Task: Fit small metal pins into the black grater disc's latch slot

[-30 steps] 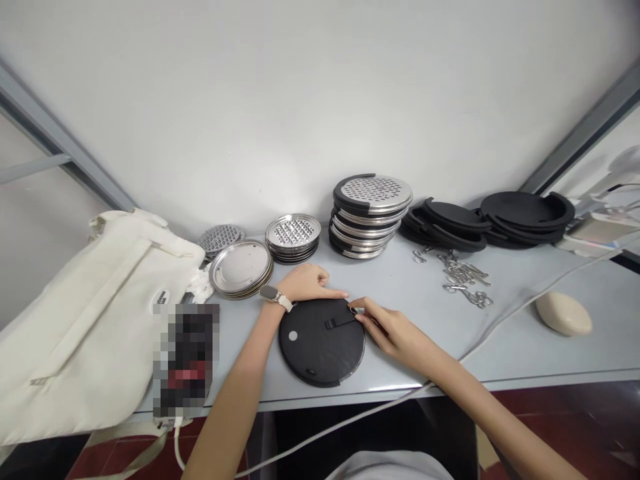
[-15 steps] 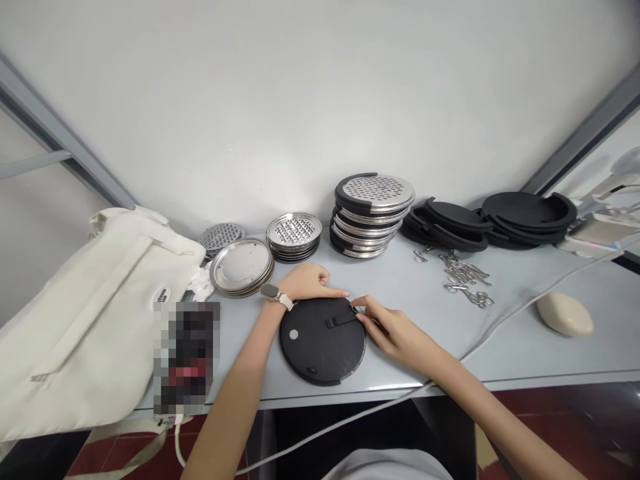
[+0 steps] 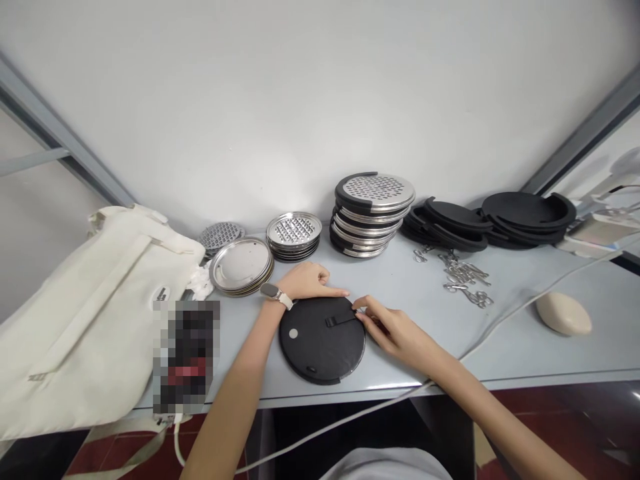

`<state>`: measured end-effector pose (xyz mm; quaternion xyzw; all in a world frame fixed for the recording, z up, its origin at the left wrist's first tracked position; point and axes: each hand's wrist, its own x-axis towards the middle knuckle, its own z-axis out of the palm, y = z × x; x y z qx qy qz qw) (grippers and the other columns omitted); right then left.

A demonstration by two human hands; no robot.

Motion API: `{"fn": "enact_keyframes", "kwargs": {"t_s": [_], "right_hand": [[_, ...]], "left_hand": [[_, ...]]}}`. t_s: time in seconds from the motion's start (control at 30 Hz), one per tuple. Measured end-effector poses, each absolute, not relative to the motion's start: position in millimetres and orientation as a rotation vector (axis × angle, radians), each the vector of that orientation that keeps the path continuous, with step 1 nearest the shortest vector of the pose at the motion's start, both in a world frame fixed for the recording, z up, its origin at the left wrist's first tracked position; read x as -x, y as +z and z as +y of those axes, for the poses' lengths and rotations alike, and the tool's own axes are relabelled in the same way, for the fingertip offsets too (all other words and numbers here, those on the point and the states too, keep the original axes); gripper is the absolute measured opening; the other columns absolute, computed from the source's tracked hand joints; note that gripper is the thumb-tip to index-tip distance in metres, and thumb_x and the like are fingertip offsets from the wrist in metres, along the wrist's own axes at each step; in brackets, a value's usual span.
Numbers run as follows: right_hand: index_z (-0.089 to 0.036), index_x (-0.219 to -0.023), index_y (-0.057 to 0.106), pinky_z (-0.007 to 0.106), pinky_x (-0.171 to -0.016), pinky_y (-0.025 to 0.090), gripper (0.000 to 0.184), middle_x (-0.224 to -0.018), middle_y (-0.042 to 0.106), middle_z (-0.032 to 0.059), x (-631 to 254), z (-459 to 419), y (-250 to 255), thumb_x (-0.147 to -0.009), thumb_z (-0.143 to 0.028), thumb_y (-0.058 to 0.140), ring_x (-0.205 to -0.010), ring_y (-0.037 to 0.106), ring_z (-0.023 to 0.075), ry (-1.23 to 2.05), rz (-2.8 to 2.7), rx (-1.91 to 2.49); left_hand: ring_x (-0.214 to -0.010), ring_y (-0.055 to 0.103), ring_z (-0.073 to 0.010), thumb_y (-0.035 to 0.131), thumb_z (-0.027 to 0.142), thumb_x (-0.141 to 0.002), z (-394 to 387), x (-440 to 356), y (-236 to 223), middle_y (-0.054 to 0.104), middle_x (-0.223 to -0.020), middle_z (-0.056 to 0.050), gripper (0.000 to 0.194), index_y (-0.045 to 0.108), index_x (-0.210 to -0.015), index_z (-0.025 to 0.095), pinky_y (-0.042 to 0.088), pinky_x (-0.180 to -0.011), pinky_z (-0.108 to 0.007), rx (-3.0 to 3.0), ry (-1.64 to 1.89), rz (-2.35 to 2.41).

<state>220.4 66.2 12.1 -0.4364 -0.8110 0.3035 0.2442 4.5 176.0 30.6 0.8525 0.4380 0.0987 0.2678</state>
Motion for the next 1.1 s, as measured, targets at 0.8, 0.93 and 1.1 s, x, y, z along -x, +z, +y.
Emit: {"fn": "enact_keyframes", "kwargs": {"t_s": [0.8, 0.93, 1.1], "right_hand": [[-0.024, -0.098, 0.04, 0.025, -0.063, 0.041, 0.008, -0.077, 0.054, -0.001, -219, 66, 8, -0.101, -0.026, 0.033, -0.063, 0.053, 0.0151, 0.804, -2.143, 1.224], [-0.024, -0.102, 0.039, 0.026, -0.059, 0.04, 0.011, -0.074, 0.054, -0.0011, -215, 68, 10, -0.102, -0.026, 0.028, -0.059, 0.054, 0.0161, 0.796, -2.189, 1.253], [-0.021, -0.107, 0.04, 0.028, -0.055, 0.039, 0.016, -0.067, 0.053, -0.0007, -208, 73, 11, -0.102, -0.024, 0.025, -0.054, 0.054, 0.019, 0.665, -2.313, 1.297]], "left_hand": [[-0.102, 0.061, -0.0221, 0.057, 0.038, -0.094, 175, -4, 29, 0.059, -0.119, -0.007, 0.033, 0.058, -0.118, 0.016, 0.052, -0.086, -0.04, -2.39, -0.11, 1.254], [-0.102, 0.06, -0.0226, 0.056, 0.039, -0.094, 176, -4, 28, 0.059, -0.118, -0.006, 0.031, 0.06, -0.115, 0.017, 0.052, -0.087, -0.039, -2.378, -0.097, 1.25], [-0.102, 0.06, -0.0218, 0.057, 0.037, -0.094, 178, -3, 25, 0.059, -0.119, -0.007, 0.032, 0.058, -0.118, 0.016, 0.052, -0.086, -0.04, -2.352, -0.061, 1.249]]}}
